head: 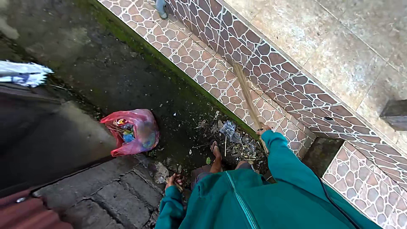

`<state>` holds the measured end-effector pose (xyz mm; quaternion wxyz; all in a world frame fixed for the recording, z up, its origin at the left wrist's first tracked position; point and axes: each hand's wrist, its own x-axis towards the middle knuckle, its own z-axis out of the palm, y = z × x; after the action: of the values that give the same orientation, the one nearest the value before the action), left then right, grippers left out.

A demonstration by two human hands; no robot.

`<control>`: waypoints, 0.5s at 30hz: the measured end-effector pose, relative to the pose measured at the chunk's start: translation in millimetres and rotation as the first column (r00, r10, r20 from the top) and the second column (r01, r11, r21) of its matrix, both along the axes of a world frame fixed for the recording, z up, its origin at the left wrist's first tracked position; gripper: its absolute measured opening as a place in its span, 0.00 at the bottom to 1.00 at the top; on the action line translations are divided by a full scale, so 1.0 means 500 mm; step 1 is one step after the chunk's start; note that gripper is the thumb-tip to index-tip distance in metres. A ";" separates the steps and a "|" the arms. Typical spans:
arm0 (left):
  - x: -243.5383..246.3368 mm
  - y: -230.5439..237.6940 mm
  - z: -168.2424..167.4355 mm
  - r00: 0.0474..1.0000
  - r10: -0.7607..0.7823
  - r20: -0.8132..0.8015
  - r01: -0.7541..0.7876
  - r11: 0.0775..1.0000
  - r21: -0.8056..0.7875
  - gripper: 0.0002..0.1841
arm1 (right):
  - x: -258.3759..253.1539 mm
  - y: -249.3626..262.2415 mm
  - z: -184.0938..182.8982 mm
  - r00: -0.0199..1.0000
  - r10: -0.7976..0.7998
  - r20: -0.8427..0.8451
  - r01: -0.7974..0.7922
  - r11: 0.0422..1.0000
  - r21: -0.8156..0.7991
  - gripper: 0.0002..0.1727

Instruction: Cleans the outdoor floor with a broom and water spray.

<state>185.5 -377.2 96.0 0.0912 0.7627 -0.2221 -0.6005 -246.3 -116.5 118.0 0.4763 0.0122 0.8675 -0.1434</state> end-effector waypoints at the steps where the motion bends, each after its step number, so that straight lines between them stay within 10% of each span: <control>1: 0.011 -0.003 0.000 1.000 0.007 0.006 -0.007 1.000 -0.007 0.15 | 0.005 -0.030 -0.005 0.993 0.110 0.052 -0.111 0.994 0.010 0.42; 6: 0.057 -0.007 0.005 0.999 0.034 0.006 -0.034 0.998 -0.043 0.15 | -0.008 -0.097 0.034 0.899 0.435 0.045 -0.434 0.900 -0.021 0.48; 11: 0.082 -0.014 0.039 0.995 -0.006 0.099 0.012 0.998 -0.060 0.14 | -0.033 -0.147 0.020 0.997 0.064 -0.039 -0.068 0.988 -0.135 0.48; 13: 0.083 -0.017 0.056 0.985 -0.054 0.164 0.063 0.997 -0.048 0.10 | 0.004 -0.174 0.041 0.971 0.096 -0.218 -0.154 0.951 -0.268 0.37; 14: 0.083 -0.020 0.060 0.976 -0.096 0.196 0.105 0.994 -0.039 0.10 | 0.039 -0.192 0.091 0.889 0.182 -0.420 -0.341 0.876 -0.342 0.32; 15: 0.086 -0.024 0.059 0.963 -0.147 0.226 0.160 0.986 -0.038 0.12 | 0.071 -0.281 0.274 0.929 0.323 -0.182 -0.351 0.923 -0.155 0.30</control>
<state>228.5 -389.0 125.7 0.0405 0.8028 -0.3061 -0.5102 -210.7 -256.9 255.0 0.4249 -0.1928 0.8734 -0.1397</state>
